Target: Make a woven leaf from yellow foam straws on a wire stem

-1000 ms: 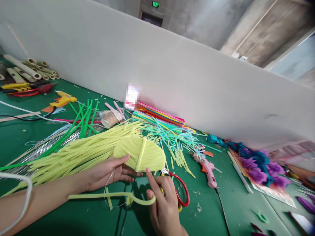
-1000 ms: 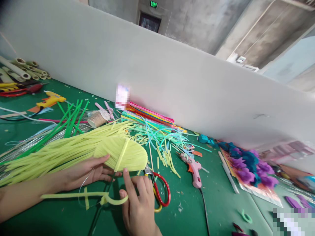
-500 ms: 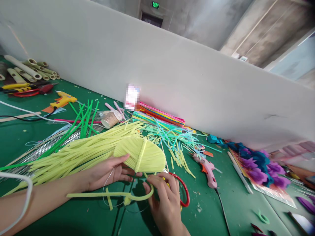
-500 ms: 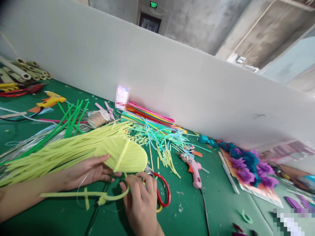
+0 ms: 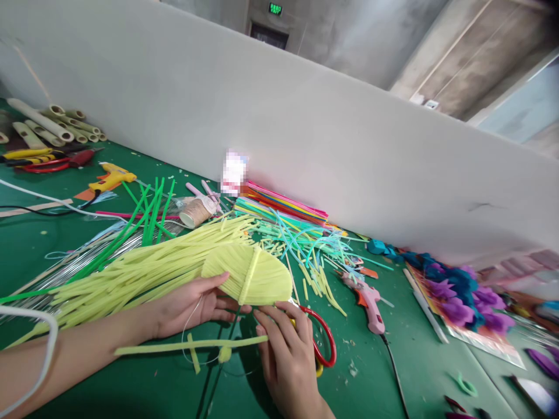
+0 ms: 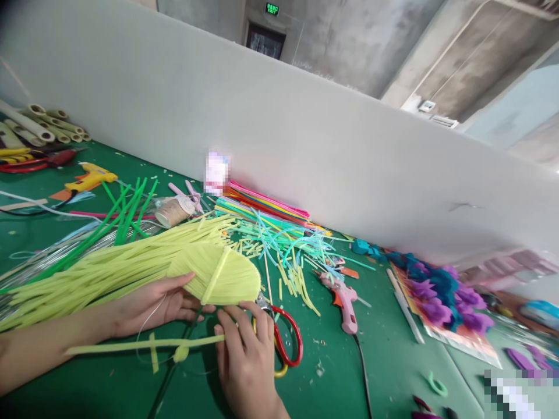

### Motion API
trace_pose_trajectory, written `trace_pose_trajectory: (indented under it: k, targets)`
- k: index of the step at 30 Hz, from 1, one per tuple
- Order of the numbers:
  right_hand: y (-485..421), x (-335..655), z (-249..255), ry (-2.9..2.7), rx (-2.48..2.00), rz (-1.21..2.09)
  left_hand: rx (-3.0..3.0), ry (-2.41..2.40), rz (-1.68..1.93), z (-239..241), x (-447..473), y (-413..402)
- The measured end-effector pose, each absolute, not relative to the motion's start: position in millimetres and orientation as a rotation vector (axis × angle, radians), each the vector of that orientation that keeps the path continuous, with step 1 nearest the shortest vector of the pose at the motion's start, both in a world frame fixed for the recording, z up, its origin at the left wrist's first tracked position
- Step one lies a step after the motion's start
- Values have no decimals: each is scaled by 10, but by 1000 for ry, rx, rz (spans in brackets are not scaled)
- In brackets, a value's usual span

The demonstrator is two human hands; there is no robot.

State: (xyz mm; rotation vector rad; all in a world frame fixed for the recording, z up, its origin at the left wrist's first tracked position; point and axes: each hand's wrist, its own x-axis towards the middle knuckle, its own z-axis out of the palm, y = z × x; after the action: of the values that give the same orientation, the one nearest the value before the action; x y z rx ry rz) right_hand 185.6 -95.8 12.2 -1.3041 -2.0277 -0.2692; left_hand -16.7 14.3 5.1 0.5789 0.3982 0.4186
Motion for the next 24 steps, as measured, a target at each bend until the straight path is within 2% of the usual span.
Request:
trace_pose_trajectory:
  k: [6, 16, 24]
  targets:
    - [-983, 1860, 106, -1992, -1363, -368, 589, 422, 439, 45, -152, 141]
    - [-998, 1883, 135, -2003, -1212, -376, 618, 407, 459, 87, -144, 120]
    - [-1096, 1892, 51, -1908, -1315, -424, 605, 420, 448, 43, -154, 133]
